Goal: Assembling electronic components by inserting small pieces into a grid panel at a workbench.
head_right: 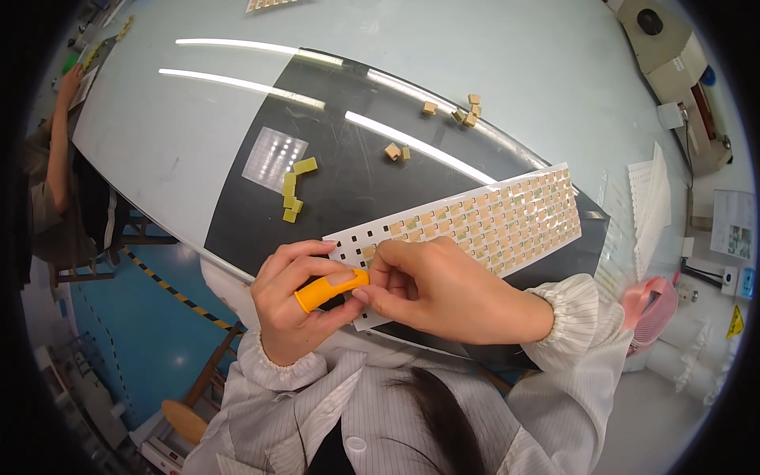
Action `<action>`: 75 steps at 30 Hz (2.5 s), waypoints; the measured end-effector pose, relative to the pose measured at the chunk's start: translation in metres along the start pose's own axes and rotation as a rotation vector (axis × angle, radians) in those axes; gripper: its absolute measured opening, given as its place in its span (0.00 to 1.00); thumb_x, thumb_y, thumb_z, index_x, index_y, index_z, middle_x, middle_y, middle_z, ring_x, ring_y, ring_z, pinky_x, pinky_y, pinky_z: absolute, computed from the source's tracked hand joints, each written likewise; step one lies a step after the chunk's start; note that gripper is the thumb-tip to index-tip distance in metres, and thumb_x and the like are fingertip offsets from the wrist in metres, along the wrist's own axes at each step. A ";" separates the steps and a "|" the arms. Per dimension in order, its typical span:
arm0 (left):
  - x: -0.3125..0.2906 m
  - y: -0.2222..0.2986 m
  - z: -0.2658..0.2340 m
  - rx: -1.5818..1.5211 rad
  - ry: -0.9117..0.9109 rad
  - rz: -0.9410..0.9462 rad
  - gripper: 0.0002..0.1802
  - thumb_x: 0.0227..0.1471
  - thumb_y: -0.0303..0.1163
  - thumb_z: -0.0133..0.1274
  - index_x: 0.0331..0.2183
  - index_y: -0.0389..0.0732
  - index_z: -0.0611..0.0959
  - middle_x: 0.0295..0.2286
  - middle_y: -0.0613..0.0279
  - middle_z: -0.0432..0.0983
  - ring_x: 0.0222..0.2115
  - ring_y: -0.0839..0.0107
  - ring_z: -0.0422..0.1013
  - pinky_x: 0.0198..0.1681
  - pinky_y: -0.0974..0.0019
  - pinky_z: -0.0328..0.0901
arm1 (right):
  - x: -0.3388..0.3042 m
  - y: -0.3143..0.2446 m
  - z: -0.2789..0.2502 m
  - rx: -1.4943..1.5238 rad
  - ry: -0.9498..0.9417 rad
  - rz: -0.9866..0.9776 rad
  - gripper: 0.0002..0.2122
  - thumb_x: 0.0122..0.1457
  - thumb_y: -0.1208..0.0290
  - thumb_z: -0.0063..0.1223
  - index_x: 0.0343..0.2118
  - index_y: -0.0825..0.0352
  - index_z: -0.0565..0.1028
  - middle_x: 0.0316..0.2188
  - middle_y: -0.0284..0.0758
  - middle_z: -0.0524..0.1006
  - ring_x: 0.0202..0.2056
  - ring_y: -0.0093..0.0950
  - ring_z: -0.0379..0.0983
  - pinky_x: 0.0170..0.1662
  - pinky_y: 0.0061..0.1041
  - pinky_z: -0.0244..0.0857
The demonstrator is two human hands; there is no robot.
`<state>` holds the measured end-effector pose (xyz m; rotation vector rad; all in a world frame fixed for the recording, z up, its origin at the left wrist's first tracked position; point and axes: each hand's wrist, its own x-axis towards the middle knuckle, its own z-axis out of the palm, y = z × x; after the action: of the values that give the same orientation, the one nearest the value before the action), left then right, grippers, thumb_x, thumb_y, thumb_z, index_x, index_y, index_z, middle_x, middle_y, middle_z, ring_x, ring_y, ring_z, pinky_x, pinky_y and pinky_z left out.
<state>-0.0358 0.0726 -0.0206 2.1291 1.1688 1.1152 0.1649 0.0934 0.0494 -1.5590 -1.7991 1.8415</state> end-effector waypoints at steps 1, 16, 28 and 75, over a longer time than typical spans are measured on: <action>0.000 0.000 0.000 -0.001 0.001 0.004 0.15 0.29 0.32 0.71 0.26 0.47 0.86 0.28 0.73 0.79 0.36 0.69 0.76 0.31 0.66 0.66 | 0.000 0.003 -0.003 0.008 -0.013 -0.055 0.07 0.58 0.73 0.59 0.31 0.71 0.74 0.24 0.28 0.76 0.24 0.11 0.68 0.25 0.13 0.61; -0.003 -0.001 0.000 -0.016 0.003 0.002 0.14 0.29 0.32 0.71 0.25 0.45 0.85 0.29 0.69 0.79 0.36 0.68 0.76 0.32 0.66 0.67 | 0.012 0.029 0.021 -0.513 0.602 -0.541 0.07 0.50 0.79 0.64 0.33 0.68 0.77 0.25 0.33 0.73 0.22 0.25 0.72 0.24 0.22 0.66; -0.002 -0.002 -0.001 -0.014 -0.010 0.015 0.15 0.29 0.33 0.71 0.25 0.45 0.84 0.29 0.69 0.80 0.35 0.70 0.76 0.31 0.67 0.66 | 0.008 0.016 0.015 -0.302 0.486 -0.327 0.05 0.53 0.78 0.62 0.30 0.70 0.76 0.24 0.31 0.73 0.23 0.19 0.71 0.25 0.19 0.64; -0.003 -0.004 0.001 0.000 -0.015 0.007 0.17 0.25 0.33 0.71 0.25 0.45 0.84 0.32 0.66 0.79 0.33 0.69 0.75 0.31 0.67 0.65 | 0.002 0.004 0.000 -0.059 0.152 -0.221 0.09 0.53 0.74 0.64 0.32 0.69 0.73 0.27 0.28 0.76 0.28 0.16 0.72 0.29 0.15 0.67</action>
<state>-0.0383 0.0721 -0.0251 2.1396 1.1557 1.1004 0.1662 0.0936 0.0457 -1.4104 -1.8857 1.5431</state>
